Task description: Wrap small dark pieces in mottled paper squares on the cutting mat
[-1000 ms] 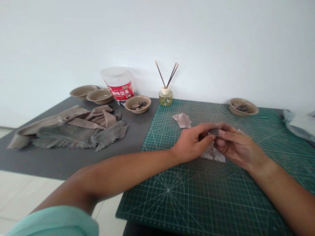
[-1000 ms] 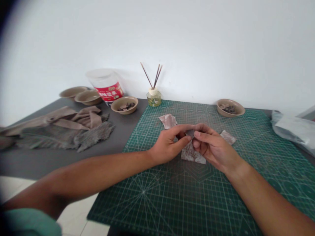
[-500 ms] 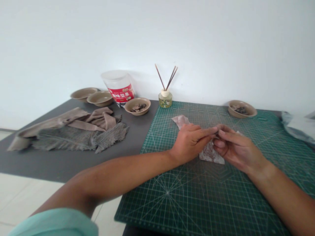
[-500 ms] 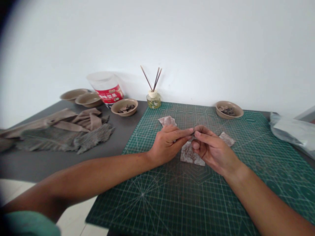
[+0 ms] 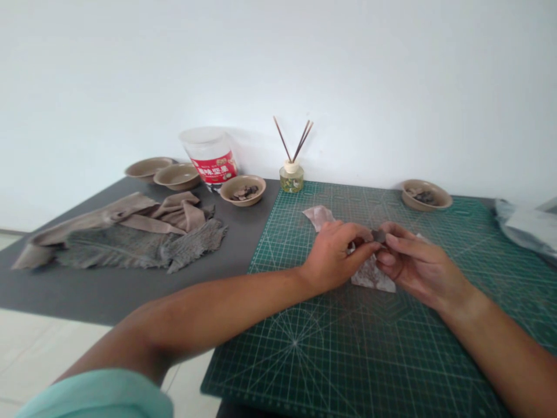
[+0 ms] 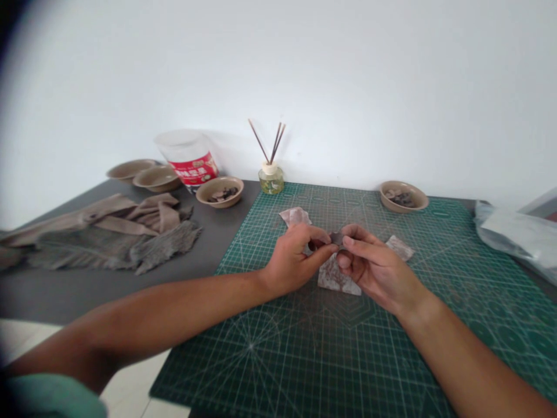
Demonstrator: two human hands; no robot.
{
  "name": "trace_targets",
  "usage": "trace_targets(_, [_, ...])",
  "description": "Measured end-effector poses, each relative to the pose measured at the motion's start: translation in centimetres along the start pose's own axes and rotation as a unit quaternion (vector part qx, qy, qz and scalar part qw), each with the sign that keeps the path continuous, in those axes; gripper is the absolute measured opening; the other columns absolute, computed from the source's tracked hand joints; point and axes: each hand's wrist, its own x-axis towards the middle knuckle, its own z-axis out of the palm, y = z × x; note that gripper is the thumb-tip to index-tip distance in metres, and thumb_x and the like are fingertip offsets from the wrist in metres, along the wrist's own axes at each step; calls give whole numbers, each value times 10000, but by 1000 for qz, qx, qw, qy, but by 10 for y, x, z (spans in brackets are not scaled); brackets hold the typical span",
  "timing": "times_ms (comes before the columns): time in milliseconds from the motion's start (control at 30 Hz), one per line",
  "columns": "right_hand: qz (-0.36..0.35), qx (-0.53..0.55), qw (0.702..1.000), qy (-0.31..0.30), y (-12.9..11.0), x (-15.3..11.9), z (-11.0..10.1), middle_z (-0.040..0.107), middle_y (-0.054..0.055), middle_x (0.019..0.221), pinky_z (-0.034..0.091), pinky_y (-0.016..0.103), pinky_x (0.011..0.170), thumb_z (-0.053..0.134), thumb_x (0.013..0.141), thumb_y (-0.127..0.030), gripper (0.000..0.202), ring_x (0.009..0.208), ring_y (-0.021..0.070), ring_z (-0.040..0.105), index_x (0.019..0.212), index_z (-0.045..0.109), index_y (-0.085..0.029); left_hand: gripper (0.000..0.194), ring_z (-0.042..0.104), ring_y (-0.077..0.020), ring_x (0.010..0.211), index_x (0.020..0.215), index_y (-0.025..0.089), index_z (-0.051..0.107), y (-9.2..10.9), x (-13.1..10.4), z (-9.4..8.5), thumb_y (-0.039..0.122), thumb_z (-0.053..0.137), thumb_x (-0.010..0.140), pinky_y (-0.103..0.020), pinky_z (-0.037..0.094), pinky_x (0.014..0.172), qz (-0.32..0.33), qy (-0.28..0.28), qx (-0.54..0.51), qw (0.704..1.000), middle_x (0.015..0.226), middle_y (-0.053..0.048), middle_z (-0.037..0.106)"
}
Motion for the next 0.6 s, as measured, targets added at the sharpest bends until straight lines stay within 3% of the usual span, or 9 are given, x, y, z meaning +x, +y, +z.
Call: trace_targets(600, [-4,-10,1000,-13,0,0,0,743,-22,785,584,226,547,829,826,-266,195,601,125,677,999,738,-268,339,681,-168,835,1290,216,659,-1,3,-3,366,639,987,-336,513,879,11,-51,-26,998,912,-27,751])
